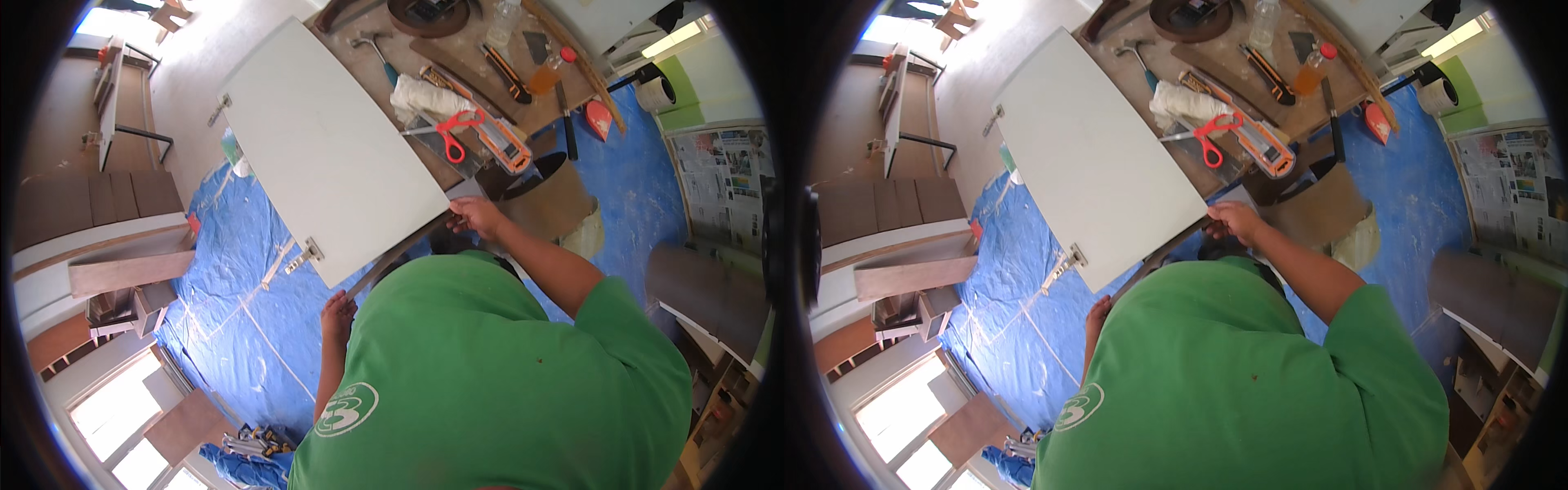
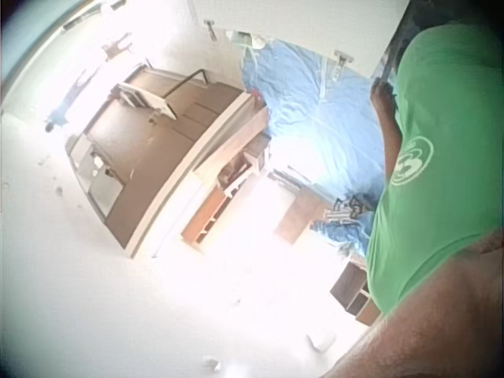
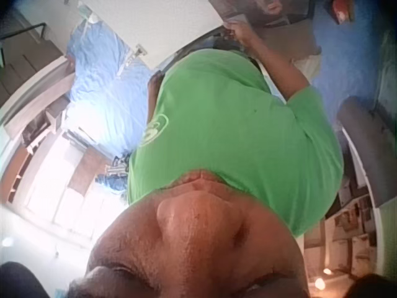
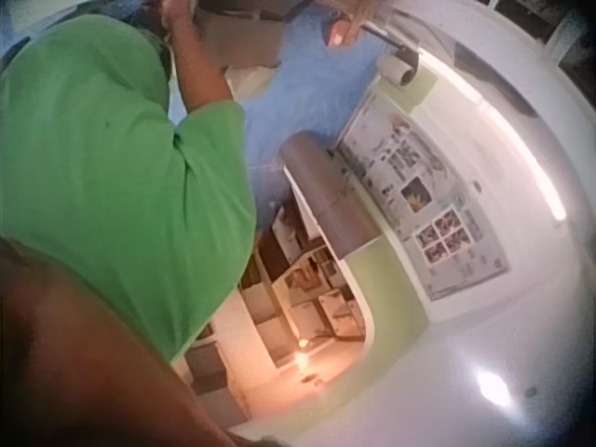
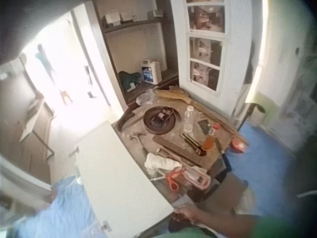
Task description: The person applies a strip of brown edge banding to the edge of a white cabinet door. They use scissors to trim the banding, a sanding block to smooth the edge, and a liquid from a bottle to assist adhesion. The person repeatedly aligns, presses, and trims the banding along the door edge.
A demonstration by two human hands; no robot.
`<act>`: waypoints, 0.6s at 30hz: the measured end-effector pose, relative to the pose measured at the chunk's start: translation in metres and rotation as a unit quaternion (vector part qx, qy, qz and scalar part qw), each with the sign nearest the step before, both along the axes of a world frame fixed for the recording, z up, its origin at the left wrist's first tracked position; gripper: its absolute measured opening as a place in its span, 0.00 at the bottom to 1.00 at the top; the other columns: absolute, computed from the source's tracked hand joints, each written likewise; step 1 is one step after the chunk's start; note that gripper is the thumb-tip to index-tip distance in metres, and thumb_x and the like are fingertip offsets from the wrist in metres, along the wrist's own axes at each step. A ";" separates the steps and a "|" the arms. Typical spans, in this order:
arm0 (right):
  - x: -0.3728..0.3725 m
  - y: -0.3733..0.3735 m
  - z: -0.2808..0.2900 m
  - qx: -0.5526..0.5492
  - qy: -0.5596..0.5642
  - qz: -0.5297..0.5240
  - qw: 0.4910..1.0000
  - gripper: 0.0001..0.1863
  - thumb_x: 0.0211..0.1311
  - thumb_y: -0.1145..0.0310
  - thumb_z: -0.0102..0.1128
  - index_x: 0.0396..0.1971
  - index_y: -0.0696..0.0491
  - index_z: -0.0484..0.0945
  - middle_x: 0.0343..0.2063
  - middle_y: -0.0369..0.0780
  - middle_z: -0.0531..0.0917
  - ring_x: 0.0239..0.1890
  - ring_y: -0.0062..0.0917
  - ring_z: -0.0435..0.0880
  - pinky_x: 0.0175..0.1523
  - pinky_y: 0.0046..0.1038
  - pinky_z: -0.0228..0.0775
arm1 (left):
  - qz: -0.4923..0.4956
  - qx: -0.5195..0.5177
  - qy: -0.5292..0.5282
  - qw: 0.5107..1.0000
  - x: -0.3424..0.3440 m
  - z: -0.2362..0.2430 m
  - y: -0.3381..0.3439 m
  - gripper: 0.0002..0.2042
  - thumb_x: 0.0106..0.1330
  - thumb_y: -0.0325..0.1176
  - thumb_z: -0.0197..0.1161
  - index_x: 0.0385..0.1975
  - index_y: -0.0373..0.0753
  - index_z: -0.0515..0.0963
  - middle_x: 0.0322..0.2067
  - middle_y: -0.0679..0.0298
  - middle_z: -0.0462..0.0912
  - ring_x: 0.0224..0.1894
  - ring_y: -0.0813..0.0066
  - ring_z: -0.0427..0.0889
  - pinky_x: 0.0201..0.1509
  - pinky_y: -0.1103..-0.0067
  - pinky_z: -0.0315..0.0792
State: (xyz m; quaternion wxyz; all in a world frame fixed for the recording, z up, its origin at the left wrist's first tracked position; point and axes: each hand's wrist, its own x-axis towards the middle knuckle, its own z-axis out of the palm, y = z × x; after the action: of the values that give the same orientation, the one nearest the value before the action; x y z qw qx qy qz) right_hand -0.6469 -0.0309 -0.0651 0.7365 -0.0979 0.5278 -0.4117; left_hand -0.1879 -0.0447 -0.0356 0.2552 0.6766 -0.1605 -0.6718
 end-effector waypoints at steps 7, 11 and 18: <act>-0.002 0.009 -0.004 -0.009 0.009 0.004 1.000 0.17 0.75 0.61 0.55 0.53 0.57 0.80 0.45 0.39 0.84 0.42 0.28 0.85 0.47 0.31 0.79 | -0.038 0.010 -0.018 0.999 0.000 0.007 0.007 0.16 0.69 0.26 0.62 0.55 0.31 0.74 0.39 0.58 0.82 0.36 0.68 0.83 0.44 0.73 0.80; 0.000 0.013 -0.003 -0.016 0.024 -0.002 1.000 0.16 0.74 0.61 0.56 0.52 0.57 0.81 0.44 0.38 0.84 0.41 0.26 0.85 0.46 0.29 0.79 | -0.043 0.011 -0.016 0.999 0.003 0.003 0.008 0.16 0.69 0.26 0.61 0.55 0.31 0.74 0.39 0.59 0.82 0.35 0.68 0.83 0.43 0.73 0.80; 0.007 0.006 0.010 -0.012 0.091 -0.017 0.996 0.15 0.72 0.60 0.60 0.48 0.56 0.82 0.41 0.37 0.85 0.38 0.24 0.85 0.43 0.27 0.78 | -0.047 0.008 -0.020 0.999 -0.002 0.006 0.005 0.16 0.68 0.25 0.62 0.54 0.31 0.75 0.37 0.59 0.83 0.34 0.68 0.83 0.40 0.74 0.80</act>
State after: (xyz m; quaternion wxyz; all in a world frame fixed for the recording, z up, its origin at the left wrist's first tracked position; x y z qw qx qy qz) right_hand -0.6401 -0.0253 -0.0554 0.6773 -0.1346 0.5890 -0.4198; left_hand -0.1896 -0.0396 -0.0293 0.2145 0.6839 -0.1920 -0.6704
